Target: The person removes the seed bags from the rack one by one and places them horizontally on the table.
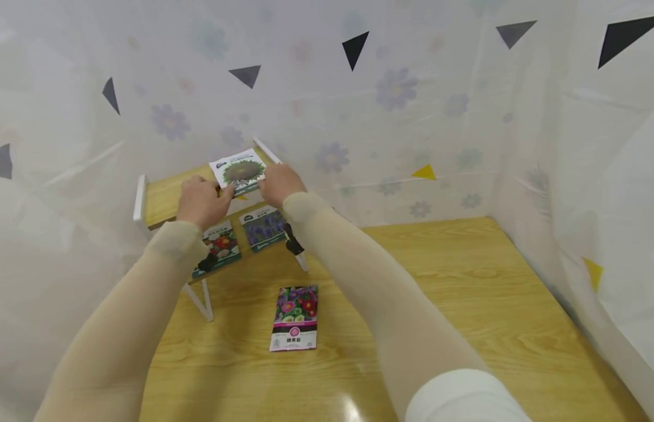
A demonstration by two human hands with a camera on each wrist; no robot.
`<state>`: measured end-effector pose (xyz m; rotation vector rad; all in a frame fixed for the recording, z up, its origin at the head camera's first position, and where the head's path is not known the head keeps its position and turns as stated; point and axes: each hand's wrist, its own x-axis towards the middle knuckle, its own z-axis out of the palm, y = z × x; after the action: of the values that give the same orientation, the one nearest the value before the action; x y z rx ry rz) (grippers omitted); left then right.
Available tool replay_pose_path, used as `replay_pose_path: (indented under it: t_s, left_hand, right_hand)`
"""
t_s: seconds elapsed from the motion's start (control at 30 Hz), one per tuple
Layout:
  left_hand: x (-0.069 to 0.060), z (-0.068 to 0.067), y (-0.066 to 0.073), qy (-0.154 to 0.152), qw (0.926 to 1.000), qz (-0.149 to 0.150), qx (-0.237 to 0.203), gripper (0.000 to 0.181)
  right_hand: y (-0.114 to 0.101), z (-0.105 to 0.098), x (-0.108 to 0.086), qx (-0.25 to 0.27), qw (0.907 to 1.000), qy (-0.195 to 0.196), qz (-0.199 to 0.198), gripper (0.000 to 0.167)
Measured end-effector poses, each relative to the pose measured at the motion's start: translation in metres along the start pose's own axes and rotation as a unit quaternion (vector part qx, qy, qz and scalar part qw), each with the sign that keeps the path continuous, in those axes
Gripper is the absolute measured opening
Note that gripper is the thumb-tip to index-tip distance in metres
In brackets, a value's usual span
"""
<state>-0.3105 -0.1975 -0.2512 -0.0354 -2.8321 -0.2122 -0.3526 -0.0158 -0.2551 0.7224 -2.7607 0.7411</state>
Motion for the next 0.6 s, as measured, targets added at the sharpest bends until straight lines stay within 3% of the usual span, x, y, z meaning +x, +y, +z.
replay_pose_path:
  t_s: [0.27, 0.43, 0.6]
  left_hand:
    - [-0.006, 0.000, 0.004, 0.012, 0.9997, 0.014, -0.016, 0.057]
    - [-0.015, 0.002, 0.005, 0.031, 0.9980, 0.016, -0.052, 0.054]
    - [-0.024, 0.007, 0.006, 0.078, 0.9920, 0.017, -0.098, 0.050]
  right_hand:
    - [0.005, 0.002, -0.006, 0.071, 0.9971, 0.029, 0.000, 0.030]
    - [0.010, 0.004, -0.014, 0.157, 0.9853, 0.066, 0.006, 0.035]
    - [0.014, 0.008, -0.022, 0.206, 0.9741, 0.093, 0.006, 0.038]
